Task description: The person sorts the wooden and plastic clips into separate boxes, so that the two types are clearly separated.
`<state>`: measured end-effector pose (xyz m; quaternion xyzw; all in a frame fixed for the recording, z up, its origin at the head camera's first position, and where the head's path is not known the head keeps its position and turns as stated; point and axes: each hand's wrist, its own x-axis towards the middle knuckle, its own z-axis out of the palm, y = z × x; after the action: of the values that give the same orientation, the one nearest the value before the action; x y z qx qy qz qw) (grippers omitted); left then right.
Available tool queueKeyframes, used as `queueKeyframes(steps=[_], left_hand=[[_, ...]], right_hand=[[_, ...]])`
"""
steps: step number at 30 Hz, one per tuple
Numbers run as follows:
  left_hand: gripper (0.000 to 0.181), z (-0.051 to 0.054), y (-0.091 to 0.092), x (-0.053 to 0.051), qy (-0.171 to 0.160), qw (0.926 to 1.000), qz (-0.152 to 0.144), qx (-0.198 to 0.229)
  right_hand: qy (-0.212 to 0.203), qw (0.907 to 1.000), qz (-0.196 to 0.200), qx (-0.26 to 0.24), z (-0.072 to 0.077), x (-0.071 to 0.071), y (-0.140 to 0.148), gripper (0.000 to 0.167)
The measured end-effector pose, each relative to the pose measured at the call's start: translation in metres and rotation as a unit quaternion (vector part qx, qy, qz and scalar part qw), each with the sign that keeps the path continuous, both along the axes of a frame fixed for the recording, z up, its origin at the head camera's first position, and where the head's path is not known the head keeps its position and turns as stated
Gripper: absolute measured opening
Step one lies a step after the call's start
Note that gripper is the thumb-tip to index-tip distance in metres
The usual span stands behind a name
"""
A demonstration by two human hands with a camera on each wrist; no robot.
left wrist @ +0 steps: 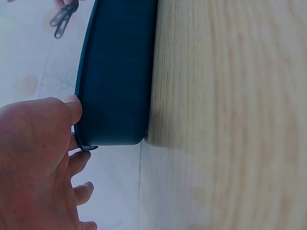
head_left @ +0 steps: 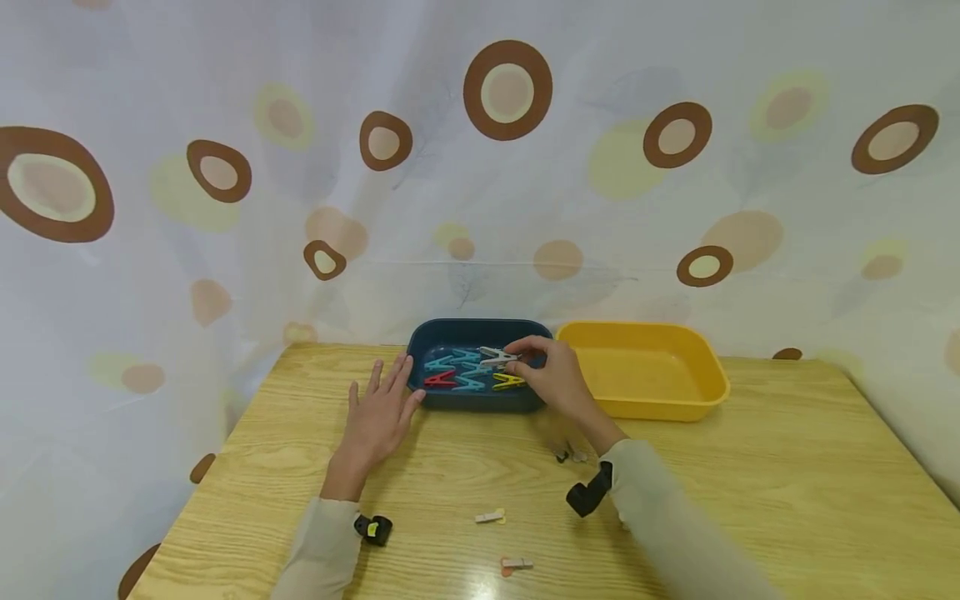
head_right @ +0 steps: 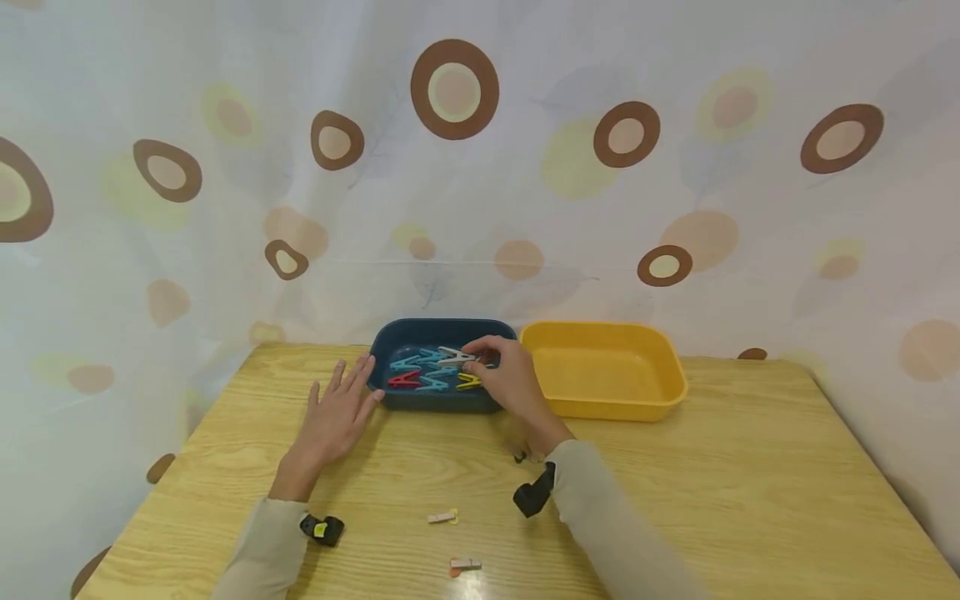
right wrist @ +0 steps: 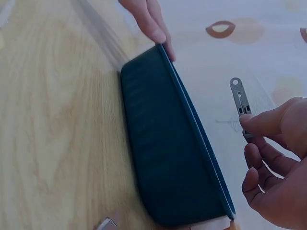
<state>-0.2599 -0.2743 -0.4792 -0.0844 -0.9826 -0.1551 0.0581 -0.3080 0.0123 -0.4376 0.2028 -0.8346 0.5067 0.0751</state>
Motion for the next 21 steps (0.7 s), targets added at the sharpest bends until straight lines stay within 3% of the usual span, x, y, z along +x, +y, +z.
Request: queueKeyframes(steps=[11,21], left_hand=[[0.065,0.001,0.002,0.001,0.008,0.9999,-0.002,0.009],[0.065,0.001,0.000,0.002,0.001,0.9999,0.001,0.010]], right_hand=[[-0.048,0.9982,-0.030,0.019,-0.008,-0.035,0.004,0.016],[-0.025,0.9983,-0.024,0.047,-0.011,-0.059,-0.005,0.015]])
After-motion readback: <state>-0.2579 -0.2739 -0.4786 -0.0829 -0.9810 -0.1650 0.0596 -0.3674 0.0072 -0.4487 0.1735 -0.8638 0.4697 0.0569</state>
